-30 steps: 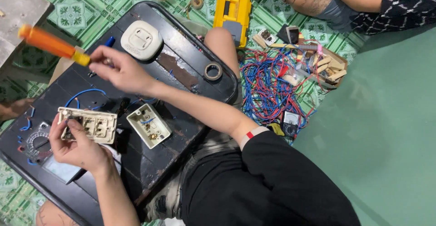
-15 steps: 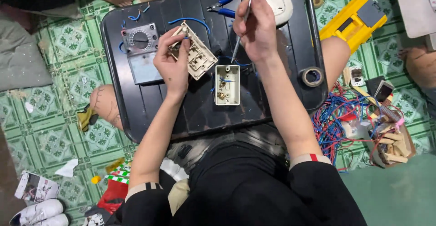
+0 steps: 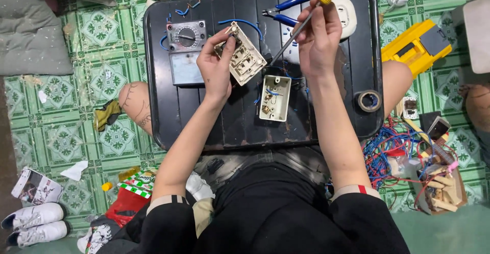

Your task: The person sits on the floor and uses a screwdriver to tighten screws on an electrical switch or socket. They also use pliers to strip and adjust wires connected to the device.

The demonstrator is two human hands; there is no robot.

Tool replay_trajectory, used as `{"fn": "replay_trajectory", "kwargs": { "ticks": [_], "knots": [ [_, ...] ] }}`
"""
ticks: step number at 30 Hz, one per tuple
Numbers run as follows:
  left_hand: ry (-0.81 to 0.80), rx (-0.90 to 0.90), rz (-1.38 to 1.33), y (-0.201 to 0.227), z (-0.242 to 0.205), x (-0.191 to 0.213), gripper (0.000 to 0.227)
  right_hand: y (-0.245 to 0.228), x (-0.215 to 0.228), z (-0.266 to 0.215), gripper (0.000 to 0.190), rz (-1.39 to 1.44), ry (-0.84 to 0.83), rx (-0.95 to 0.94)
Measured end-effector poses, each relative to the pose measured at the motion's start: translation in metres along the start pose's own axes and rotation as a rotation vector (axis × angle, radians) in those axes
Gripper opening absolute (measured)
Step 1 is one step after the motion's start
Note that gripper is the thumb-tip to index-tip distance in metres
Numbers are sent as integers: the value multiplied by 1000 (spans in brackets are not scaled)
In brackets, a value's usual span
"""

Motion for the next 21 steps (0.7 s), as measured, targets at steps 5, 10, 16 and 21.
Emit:
{"fn": "replay_trajectory", "kwargs": {
  "ticks": [5, 10, 16, 21],
  "knots": [
    [93, 75, -32, -8, 6, 9, 19, -18, -18, -11, 18, -99, -86, 202],
    [128, 69, -93, -16, 8, 13, 22, -36, -45, -24, 11, -197, -163, 395],
    [94, -9, -75, 0, 7, 10, 17, -43, -81, -43, 31, -408, -241, 526],
    [150, 65, -120, -7, 7, 14, 27, -36, -85, -54, 30, -364, -344, 656]
  ]
}}
Point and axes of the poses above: each hand's wrist, its own z-axis towards the middle knuckle, its own x-axis out of the back of the hand, y = z × x, the point moved 7 cm from there along z, towards the middle knuckle, and after that the axes turned 6 degrees about z, right-handed, at the moved point
